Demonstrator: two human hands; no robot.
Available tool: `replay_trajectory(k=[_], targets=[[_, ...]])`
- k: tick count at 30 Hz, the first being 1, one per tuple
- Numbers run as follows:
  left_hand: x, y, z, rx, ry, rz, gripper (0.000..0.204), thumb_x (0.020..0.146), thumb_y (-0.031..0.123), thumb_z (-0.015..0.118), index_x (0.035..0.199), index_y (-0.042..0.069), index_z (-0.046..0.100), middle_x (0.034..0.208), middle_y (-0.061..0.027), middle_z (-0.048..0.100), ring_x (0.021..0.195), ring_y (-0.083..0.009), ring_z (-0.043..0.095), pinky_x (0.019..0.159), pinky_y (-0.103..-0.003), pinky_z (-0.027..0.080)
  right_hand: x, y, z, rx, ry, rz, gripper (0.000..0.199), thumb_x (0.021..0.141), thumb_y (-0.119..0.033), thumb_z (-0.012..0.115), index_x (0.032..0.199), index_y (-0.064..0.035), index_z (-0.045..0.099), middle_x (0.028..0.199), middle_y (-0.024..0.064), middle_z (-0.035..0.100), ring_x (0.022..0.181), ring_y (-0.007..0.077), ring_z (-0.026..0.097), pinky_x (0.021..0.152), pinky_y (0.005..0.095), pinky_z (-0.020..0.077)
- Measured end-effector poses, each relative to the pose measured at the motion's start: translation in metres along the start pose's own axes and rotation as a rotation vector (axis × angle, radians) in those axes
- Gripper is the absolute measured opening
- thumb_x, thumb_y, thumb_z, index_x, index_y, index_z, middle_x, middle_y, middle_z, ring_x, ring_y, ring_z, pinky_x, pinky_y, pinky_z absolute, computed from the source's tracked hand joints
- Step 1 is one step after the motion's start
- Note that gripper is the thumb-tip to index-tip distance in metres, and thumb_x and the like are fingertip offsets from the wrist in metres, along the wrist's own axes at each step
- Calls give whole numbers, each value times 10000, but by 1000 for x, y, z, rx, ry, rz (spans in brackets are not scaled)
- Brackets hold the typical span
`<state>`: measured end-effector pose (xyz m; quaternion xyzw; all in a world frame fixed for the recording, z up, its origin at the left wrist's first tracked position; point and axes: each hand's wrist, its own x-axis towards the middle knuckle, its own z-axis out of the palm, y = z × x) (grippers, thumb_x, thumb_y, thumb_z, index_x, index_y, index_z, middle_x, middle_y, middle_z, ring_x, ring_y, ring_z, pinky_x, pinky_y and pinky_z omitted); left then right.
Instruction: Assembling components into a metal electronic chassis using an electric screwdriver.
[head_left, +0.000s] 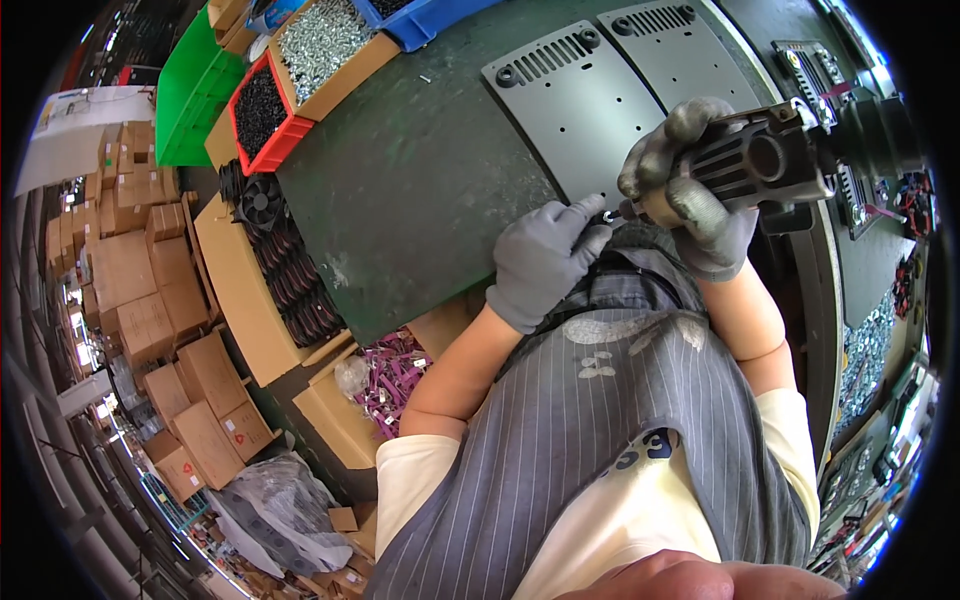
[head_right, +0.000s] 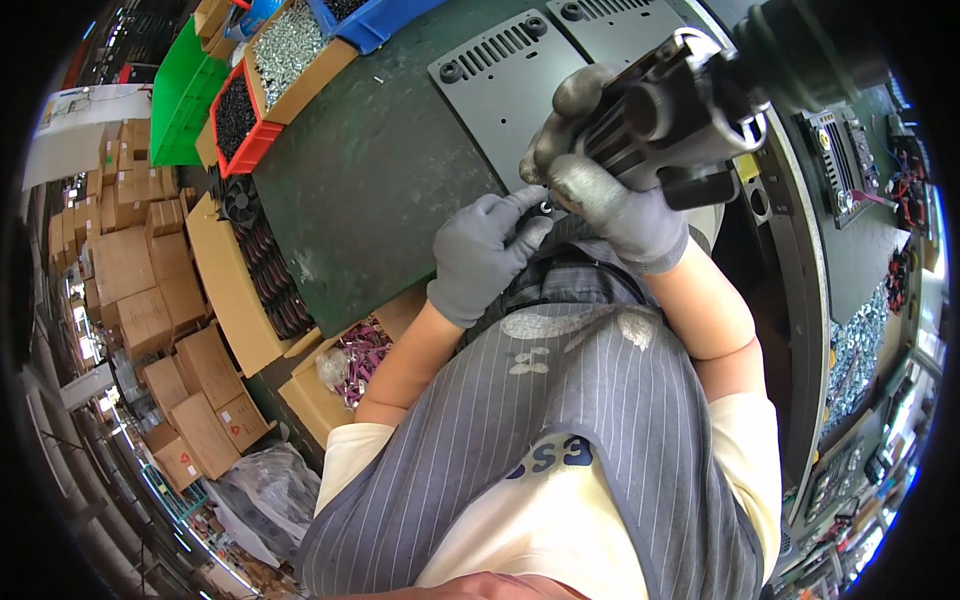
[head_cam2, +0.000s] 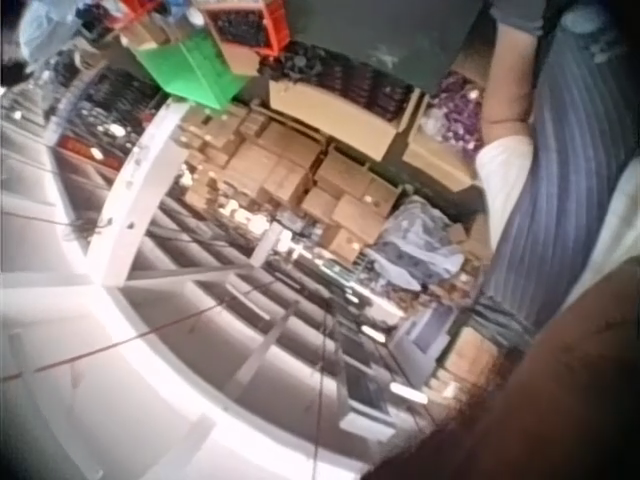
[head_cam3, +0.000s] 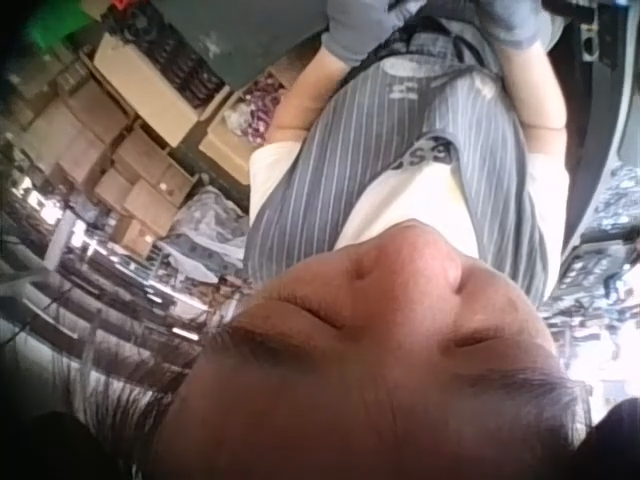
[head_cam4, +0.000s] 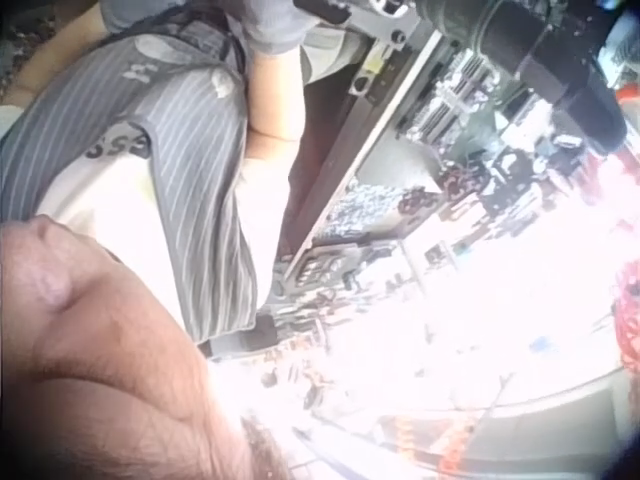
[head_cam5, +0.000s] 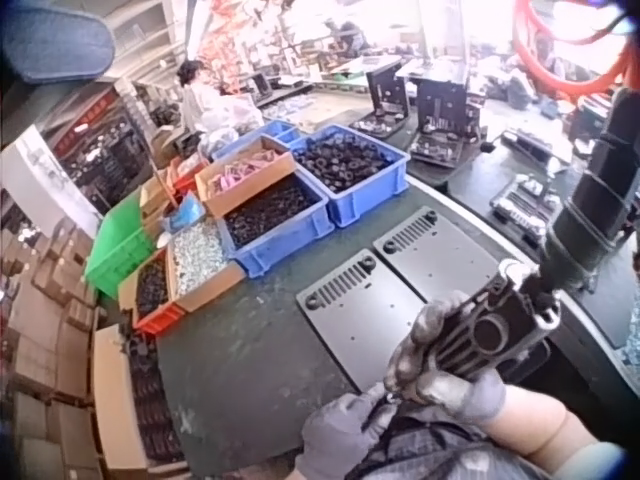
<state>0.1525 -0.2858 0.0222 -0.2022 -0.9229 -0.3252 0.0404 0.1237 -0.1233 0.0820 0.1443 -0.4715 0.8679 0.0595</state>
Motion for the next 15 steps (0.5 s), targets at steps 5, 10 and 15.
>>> replay_trajectory(k=[5, 10, 15], targets=[[1, -1, 7, 50, -3, 28, 296, 825, 382, 606, 944, 113, 638, 691, -94, 547, 620, -285, 578, 545, -398, 461, -2, 12, 0, -145, -101, 154, 479, 680, 26, 663, 1083, -95, 434, 788, 57, 528, 734, 179, 558, 665, 332, 485], [-2, -5, 10, 49, 53, 40, 306, 825, 380, 604, 784, 78, 574, 688, -97, 542, 622, -286, 580, 541, -399, 463, 9, 11, -4, -289, -316, 178, 385, 696, 4, 660, 999, -87, 439, 781, 68, 527, 749, 198, 569, 675, 339, 489], [2, -2, 11, 73, 23, 16, 310, 826, 386, 601, 807, 76, 588, 699, -103, 545, 628, -291, 584, 543, -402, 465, 10, 24, -12, -82, -219, 266, 378, 714, -96, 732, 985, -81, 469, 790, 67, 537, 747, 199, 580, 640, 310, 492]])
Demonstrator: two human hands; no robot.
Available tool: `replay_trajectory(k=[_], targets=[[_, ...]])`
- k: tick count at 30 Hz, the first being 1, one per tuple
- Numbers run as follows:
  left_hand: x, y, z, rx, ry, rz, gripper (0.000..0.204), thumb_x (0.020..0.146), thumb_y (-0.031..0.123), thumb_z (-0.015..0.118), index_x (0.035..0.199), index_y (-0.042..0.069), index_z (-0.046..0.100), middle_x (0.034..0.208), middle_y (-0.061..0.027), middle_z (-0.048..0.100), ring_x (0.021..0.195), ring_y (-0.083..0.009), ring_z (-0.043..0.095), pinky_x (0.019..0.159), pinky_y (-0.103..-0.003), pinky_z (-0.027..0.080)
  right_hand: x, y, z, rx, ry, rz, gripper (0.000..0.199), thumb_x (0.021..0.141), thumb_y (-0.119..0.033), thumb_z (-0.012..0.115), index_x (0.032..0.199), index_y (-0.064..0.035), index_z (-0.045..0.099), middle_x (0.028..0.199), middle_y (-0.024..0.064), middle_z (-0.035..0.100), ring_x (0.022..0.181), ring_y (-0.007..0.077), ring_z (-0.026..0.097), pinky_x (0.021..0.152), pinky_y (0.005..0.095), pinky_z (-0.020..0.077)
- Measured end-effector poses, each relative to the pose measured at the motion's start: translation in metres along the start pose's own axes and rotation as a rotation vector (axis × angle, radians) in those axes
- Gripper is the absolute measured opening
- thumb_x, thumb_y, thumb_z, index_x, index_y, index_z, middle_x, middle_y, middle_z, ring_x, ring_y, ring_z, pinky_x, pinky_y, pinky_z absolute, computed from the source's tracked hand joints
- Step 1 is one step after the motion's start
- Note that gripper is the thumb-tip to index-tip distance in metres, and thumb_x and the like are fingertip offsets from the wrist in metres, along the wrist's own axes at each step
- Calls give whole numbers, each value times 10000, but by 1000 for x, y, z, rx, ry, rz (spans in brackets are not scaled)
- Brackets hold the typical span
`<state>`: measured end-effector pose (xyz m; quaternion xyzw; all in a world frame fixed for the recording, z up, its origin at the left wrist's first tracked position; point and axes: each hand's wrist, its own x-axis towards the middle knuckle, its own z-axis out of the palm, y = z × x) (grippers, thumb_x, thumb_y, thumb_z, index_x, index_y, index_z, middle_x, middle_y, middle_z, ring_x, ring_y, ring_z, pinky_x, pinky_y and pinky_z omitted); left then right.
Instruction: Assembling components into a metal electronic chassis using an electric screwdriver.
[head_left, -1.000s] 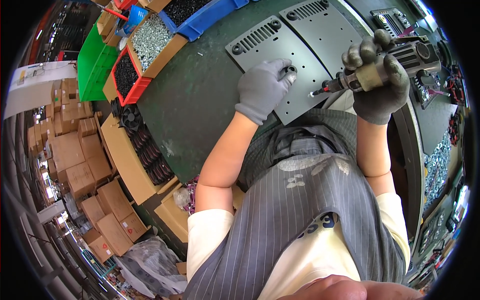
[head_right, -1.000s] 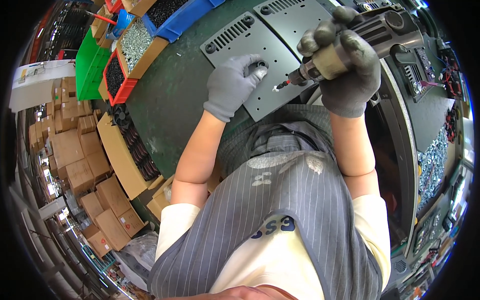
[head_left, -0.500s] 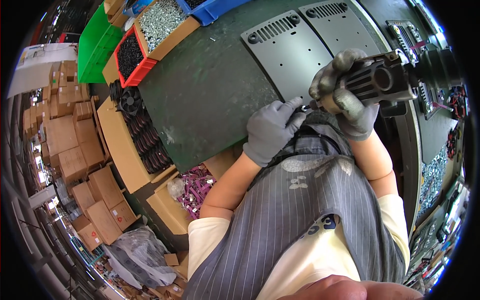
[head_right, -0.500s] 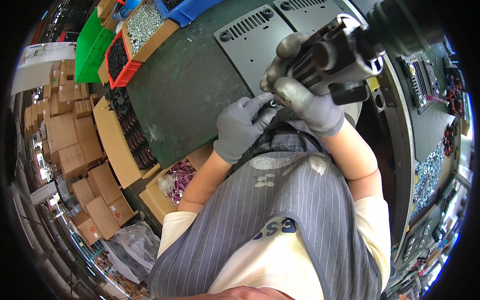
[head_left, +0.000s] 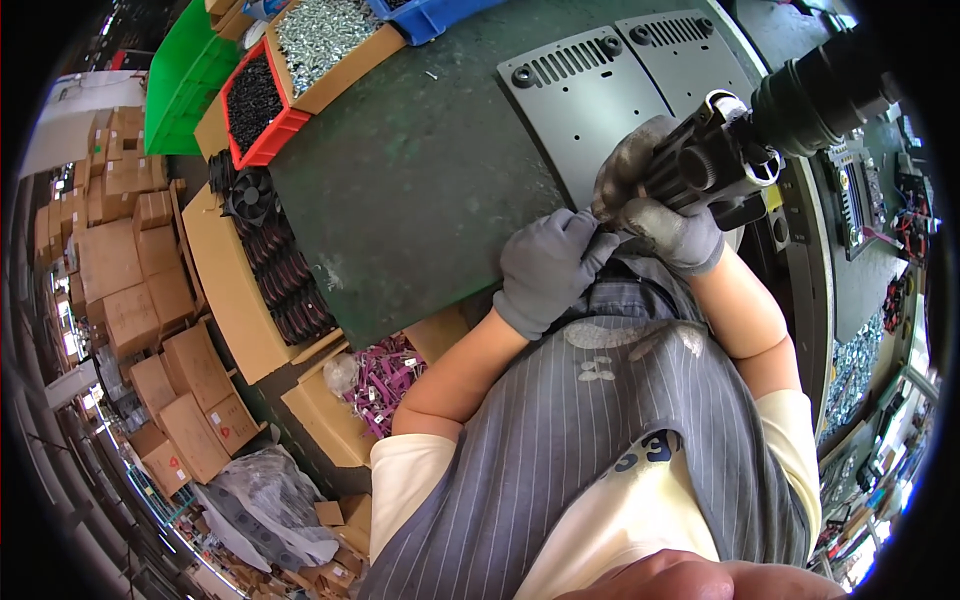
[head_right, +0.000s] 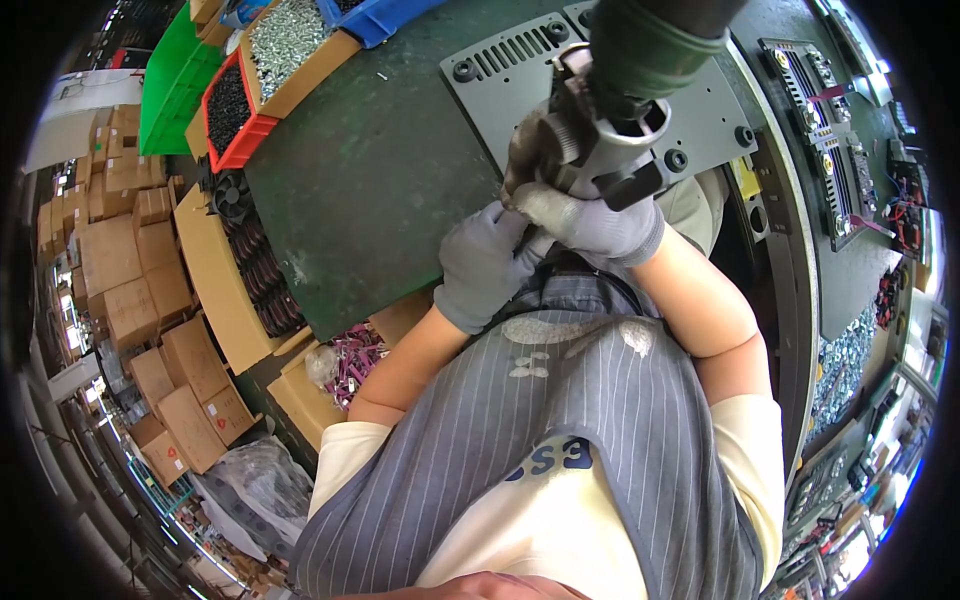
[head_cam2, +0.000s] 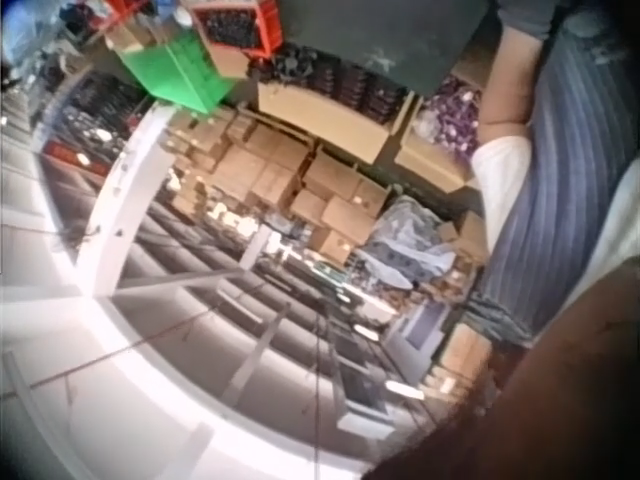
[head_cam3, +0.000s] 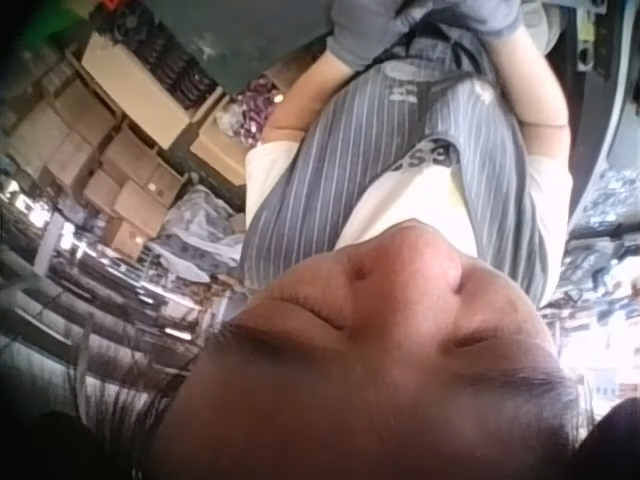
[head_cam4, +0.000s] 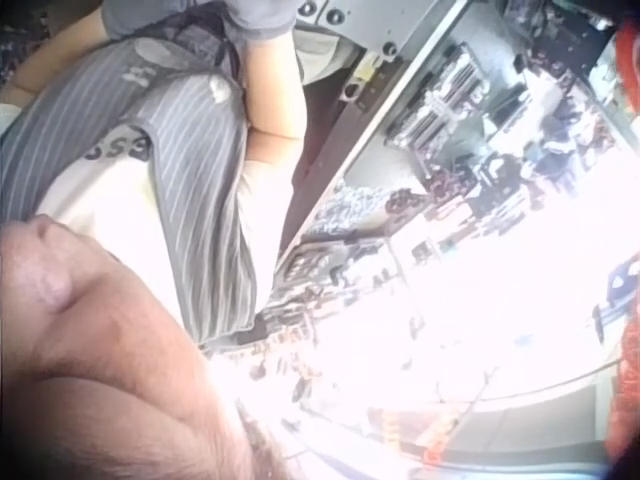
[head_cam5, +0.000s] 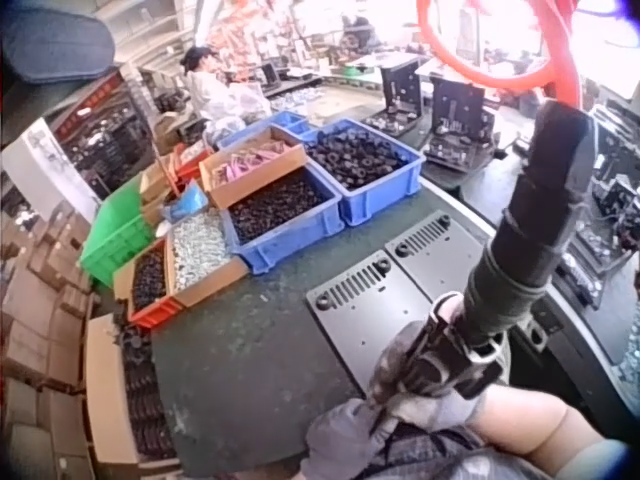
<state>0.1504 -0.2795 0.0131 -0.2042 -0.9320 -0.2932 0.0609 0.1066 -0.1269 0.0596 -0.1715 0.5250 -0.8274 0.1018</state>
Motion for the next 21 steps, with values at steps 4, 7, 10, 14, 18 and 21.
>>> replay_trajectory(k=[4, 7, 10, 14, 18, 21], targets=[[1, 2, -5, 15, -42, -28, 322, 827, 398, 598, 826, 76, 600, 702, -108, 547, 638, -300, 588, 549, -409, 469, 3, 3, -1, 125, -6, -6, 389, 715, -110, 741, 1004, -78, 483, 793, 68, 542, 743, 194, 590, 621, 300, 500], [3, 1, -6, 17, -32, -26, 331, 826, 414, 595, 819, 84, 605, 706, -107, 550, 648, -301, 590, 555, -412, 472, 6, 0, 0, 55, -32, -24, 379, 702, -58, 725, 993, -75, 482, 780, 73, 547, 737, 195, 594, 630, 304, 504], [3, 0, -8, -4, -28, -30, 352, 827, 425, 597, 829, 73, 610, 714, -112, 558, 655, -309, 585, 562, -416, 461, 11, -2, 2, 6, -67, -35, 396, 656, 73, 620, 986, -81, 463, 844, 88, 550, 752, 200, 602, 647, 316, 511], [16, -4, -28, -465, -114, -137, 472, 728, 483, 683, 901, 49, 618, 773, -143, 599, 698, -343, 587, 596, -409, 449, 8, -21, 12, 50, -46, 18, 334, 688, 17, 648, 985, -39, 505, 891, 48, 532, 780, 141, 569, 685, 289, 471], [46, 23, -59, -449, 157, 94, 512, 644, 456, 739, 967, 73, 635, 743, -132, 595, 697, -336, 592, 598, -404, 464, 13, -29, 19, 112, -142, -296, 342, 683, -33, 676, 984, -77, 519, 954, 93, 538, 928, 233, 552, 823, 377, 460], [61, 25, -82, -178, 106, 124, 502, 596, 389, 754, 975, 79, 645, 711, -113, 577, 675, -310, 592, 591, -408, 470, 30, -50, 6, -461, -317, -610, 341, 687, -198, 740, 964, -92, 573, 1048, 135, 540, 1085, 334, 494, 966, 469, 368]])
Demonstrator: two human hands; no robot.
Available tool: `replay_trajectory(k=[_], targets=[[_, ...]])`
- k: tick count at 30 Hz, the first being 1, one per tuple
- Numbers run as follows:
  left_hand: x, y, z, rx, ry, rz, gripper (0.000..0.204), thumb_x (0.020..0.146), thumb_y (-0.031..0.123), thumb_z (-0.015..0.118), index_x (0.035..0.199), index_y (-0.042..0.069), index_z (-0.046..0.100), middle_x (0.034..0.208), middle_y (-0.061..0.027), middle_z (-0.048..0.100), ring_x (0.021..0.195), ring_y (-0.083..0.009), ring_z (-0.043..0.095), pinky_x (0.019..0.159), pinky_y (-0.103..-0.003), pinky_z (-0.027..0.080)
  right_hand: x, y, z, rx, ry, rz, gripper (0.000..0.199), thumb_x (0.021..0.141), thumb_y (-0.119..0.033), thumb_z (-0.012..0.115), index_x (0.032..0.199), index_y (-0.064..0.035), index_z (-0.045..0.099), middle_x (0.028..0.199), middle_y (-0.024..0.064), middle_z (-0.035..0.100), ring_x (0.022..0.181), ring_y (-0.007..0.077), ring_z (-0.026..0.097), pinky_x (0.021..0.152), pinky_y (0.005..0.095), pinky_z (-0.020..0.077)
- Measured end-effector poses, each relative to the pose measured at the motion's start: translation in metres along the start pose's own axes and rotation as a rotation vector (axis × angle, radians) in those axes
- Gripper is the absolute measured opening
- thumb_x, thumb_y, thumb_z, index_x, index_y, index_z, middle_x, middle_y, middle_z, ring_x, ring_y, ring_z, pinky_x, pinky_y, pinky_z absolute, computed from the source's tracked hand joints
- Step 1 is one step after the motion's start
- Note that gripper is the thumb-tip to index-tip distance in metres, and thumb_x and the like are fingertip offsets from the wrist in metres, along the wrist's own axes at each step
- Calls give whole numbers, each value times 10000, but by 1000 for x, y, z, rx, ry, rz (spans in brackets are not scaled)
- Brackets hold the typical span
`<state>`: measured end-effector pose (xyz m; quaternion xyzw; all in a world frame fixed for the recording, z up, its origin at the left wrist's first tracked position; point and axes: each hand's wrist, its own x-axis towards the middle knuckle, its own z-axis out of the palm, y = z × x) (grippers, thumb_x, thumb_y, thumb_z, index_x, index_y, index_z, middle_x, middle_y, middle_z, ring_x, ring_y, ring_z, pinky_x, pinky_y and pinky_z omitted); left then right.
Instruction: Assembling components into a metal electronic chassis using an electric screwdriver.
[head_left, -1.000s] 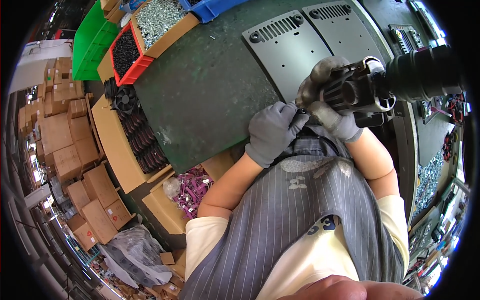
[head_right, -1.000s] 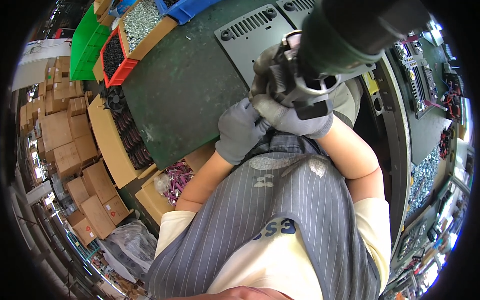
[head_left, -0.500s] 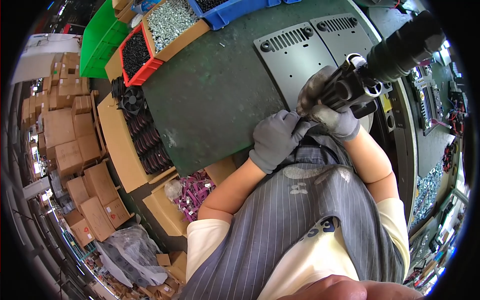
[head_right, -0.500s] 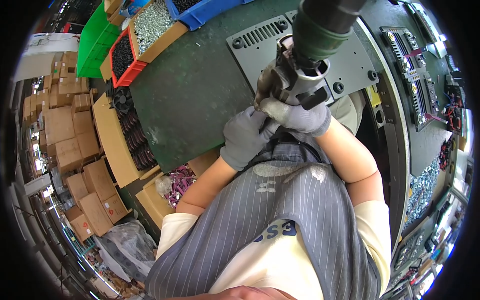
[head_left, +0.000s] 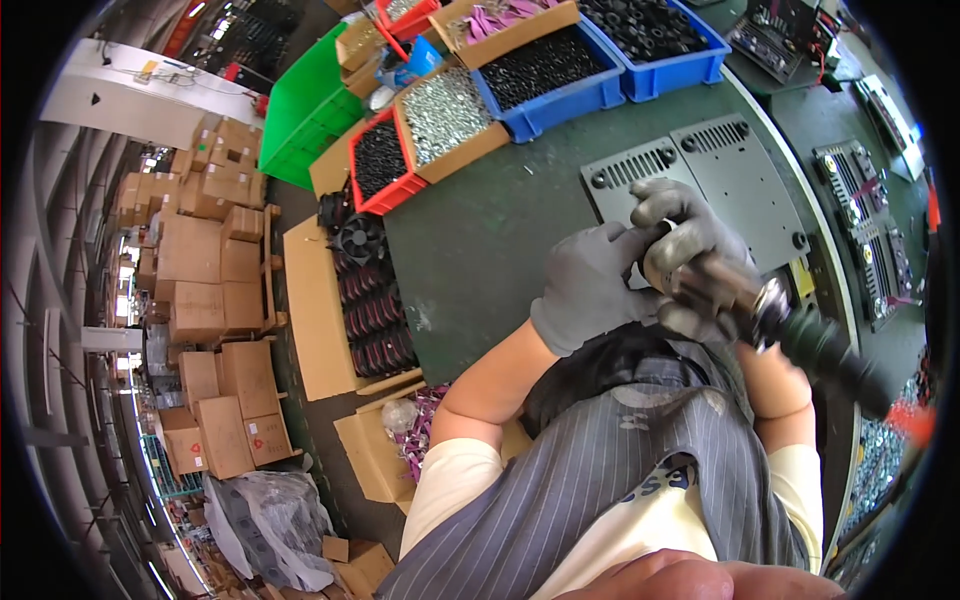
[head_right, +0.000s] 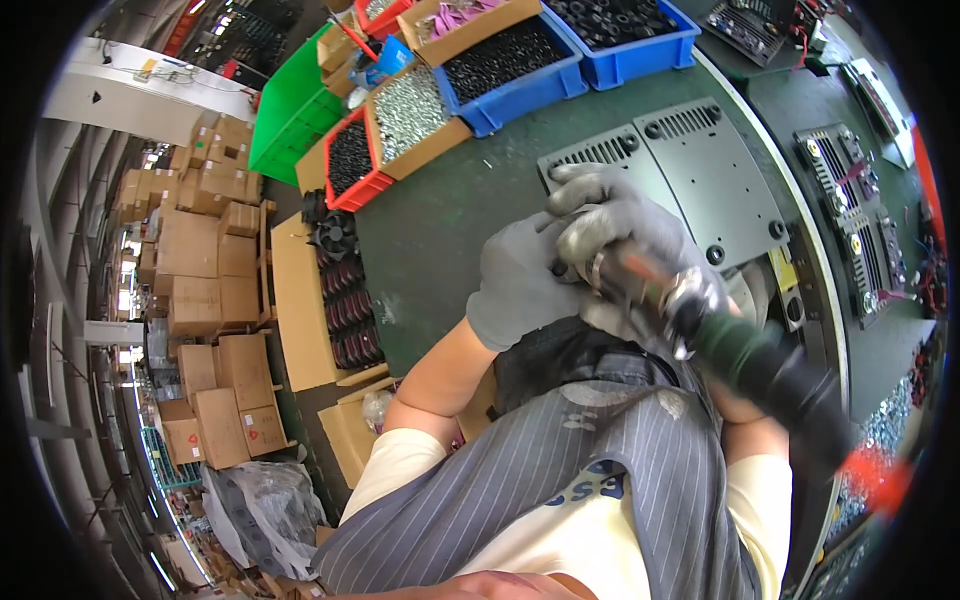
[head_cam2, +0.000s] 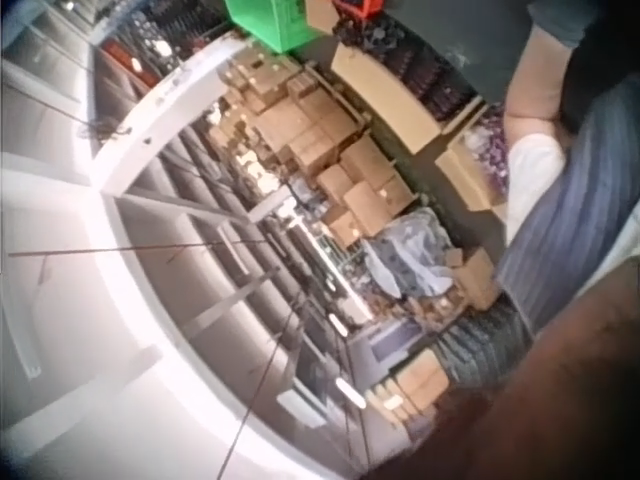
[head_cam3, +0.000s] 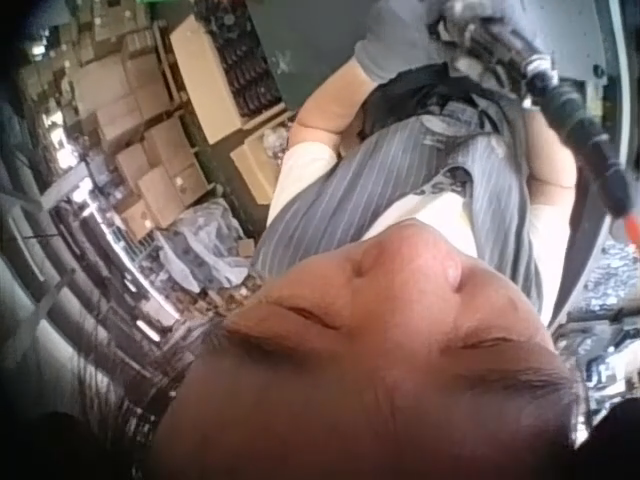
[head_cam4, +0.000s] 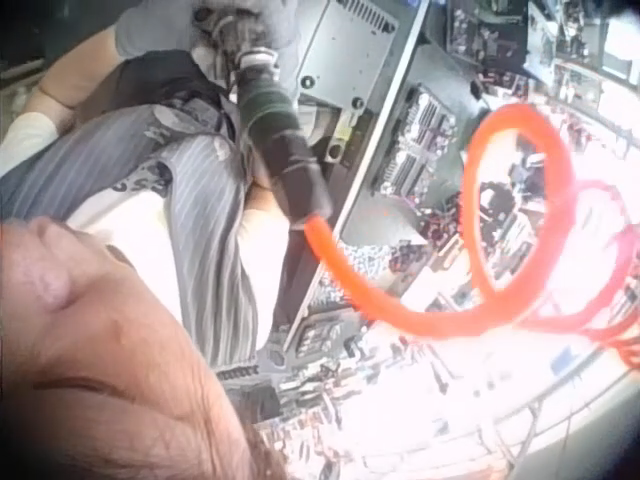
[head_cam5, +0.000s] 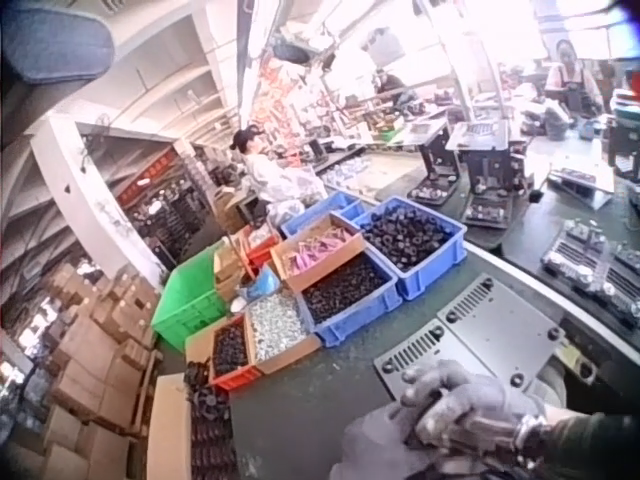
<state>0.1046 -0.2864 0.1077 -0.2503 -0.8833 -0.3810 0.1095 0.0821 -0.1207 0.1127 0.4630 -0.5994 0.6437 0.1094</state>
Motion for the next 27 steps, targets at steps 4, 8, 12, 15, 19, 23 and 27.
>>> replay_trajectory(k=[4, 8, 12, 15, 19, 23, 27], targets=[[1, -22, -8, 283, 128, 133, 524, 552, 337, 774, 1024, 136, 664, 680, -62, 553, 592, -252, 572, 529, -357, 454, -11, -17, -11, -323, -122, 431, 474, 806, -287, 621, 1224, -79, 545, 1217, 194, 512, 1143, 299, 501, 988, 390, 377], [-5, -39, -19, 495, 61, 201, 544, 567, 308, 748, 1083, 167, 646, 685, -42, 555, 616, -215, 574, 536, -340, 456, -40, 1, -29, 778, 26, 1115, 543, 874, -339, 548, 1218, 74, 474, 998, 172, 627, 848, 200, 637, 774, 294, 520], [3, -50, -15, 484, -41, 263, 550, 570, 297, 748, 1095, 183, 633, 713, -30, 568, 630, -208, 582, 544, -347, 465, -44, 19, -15, 972, -120, 1310, 667, 744, -354, 678, 1181, 93, 446, 883, 194, 633, 705, 223, 654, 600, 334, 563], [18, -58, -19, 497, -268, 160, 511, 619, 300, 734, 1107, 202, 614, 759, -46, 580, 643, -234, 589, 553, -365, 471, -45, 39, -21, 890, -105, 1352, 475, 695, -235, 677, 1041, 46, 512, 798, 110, 603, 669, 178, 619, 576, 292, 522], [58, -114, -53, 38, -56, -187, 281, 760, 258, 635, 1000, 114, 664, 943, -122, 675, 812, -227, 652, 739, -332, 516, -39, 43, -3, 386, 18, 1185, 392, 646, -147, 701, 973, -4, 538, 762, 0, 517, 676, 91, 506, 612, 249, 440], [117, -202, -98, -385, 198, -561, 375, 862, 282, 622, 1137, 29, 582, 778, -42, 628, 732, -158, 600, 694, -280, 494, -49, 47, -3, 392, 37, 1118, 376, 645, -143, 701, 960, 2, 553, 778, 4, 531, 679, 90, 505, 610, 250, 442], [140, -279, -142, -260, 225, -658, 486, 895, 335, 553, 1274, 56, 431, 1203, -143, 538, 972, -235, 574, 730, -291, 468, -38, 41, -2, 362, -8, 1147, 400, 626, -160, 713, 957, 12, 568, 775, 9, 547, 678, 91, 505, 614, 255, 444]])
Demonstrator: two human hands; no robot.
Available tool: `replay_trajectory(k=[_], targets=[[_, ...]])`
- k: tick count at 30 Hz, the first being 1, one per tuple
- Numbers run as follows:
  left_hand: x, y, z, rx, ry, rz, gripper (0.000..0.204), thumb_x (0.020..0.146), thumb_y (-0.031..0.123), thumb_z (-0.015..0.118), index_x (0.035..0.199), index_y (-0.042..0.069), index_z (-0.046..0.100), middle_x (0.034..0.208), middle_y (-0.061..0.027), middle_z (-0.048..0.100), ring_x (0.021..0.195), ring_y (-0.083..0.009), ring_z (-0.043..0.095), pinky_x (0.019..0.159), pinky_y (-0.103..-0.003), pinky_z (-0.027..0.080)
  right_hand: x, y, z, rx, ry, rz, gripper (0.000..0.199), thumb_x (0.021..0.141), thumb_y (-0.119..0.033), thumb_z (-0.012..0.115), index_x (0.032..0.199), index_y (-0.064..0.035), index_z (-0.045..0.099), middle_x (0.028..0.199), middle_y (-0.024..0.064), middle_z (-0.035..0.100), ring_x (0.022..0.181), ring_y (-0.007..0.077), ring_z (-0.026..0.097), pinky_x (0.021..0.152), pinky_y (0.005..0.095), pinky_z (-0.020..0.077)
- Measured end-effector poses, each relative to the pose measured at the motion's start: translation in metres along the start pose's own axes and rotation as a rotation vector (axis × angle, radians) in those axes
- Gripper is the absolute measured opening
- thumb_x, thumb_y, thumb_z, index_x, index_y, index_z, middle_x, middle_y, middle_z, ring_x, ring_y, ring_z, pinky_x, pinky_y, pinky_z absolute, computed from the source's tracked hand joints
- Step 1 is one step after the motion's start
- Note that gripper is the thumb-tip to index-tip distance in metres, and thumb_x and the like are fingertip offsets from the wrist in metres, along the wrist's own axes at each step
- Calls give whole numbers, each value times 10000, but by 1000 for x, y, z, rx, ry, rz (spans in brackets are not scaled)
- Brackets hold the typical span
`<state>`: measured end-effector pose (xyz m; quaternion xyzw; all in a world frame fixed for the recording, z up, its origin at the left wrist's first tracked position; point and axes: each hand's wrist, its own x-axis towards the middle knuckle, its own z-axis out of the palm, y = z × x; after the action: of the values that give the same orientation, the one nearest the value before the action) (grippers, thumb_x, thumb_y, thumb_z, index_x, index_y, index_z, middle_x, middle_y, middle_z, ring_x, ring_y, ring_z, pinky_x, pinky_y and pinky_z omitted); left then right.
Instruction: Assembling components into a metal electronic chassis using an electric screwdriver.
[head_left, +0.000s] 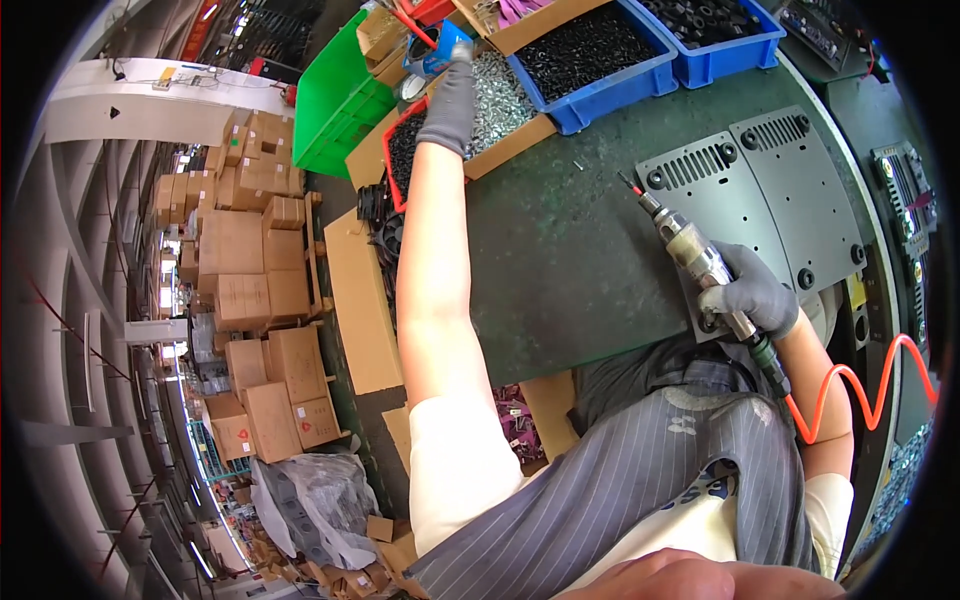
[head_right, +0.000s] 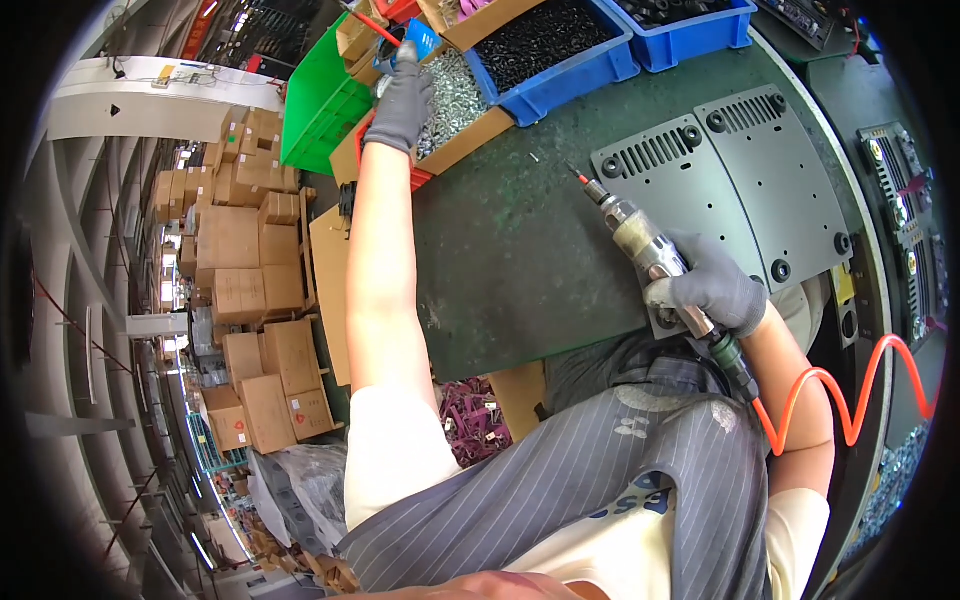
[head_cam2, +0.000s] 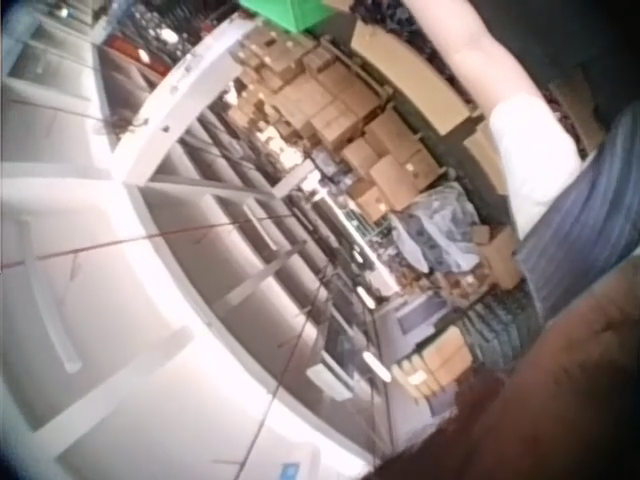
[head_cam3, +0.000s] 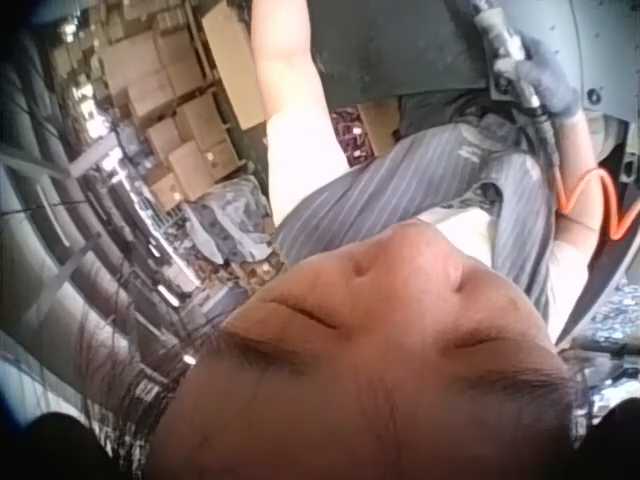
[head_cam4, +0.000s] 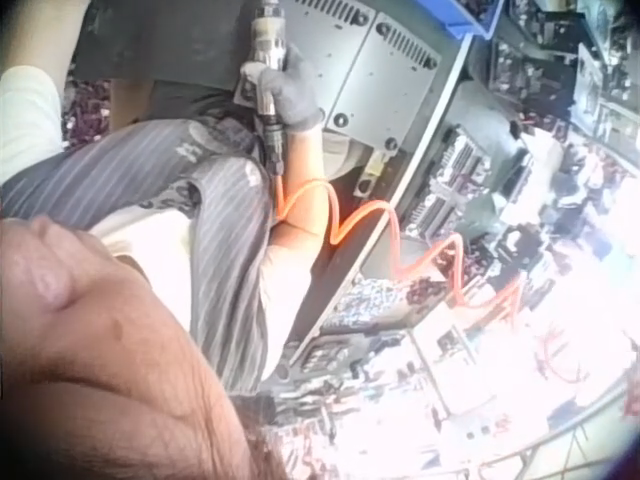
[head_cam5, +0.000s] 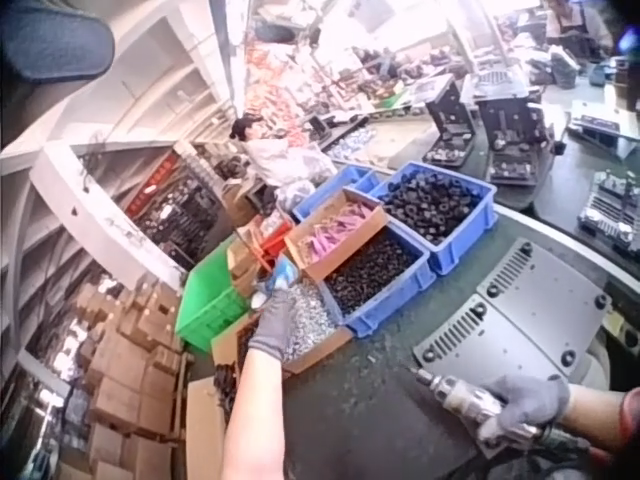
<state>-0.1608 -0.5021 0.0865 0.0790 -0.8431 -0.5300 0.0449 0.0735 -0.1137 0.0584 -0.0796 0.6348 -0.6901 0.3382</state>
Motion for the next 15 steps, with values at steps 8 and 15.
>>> replay_trajectory(k=[8, 15], targets=[[-55, 25, -33, -284, -6, 28, 342, 879, 182, 576, 1181, 27, 538, 973, -79, 631, 746, -161, 607, 634, -261, 484, -3, 4, -1, 25, -2, 10, 426, 582, -137, 707, 955, 15, 567, 749, 17, 555, 660, 105, 513, 607, 252, 443], [-84, -48, -122, 725, 119, 94, 434, 791, 266, 694, 1163, 61, 605, 926, -109, 678, 778, -176, 635, 745, -300, 499, -3, -7, 3, 48, -29, 27, 449, 549, -136, 700, 949, 7, 554, 729, 5, 540, 644, 101, 500, 599, 244, 434]])
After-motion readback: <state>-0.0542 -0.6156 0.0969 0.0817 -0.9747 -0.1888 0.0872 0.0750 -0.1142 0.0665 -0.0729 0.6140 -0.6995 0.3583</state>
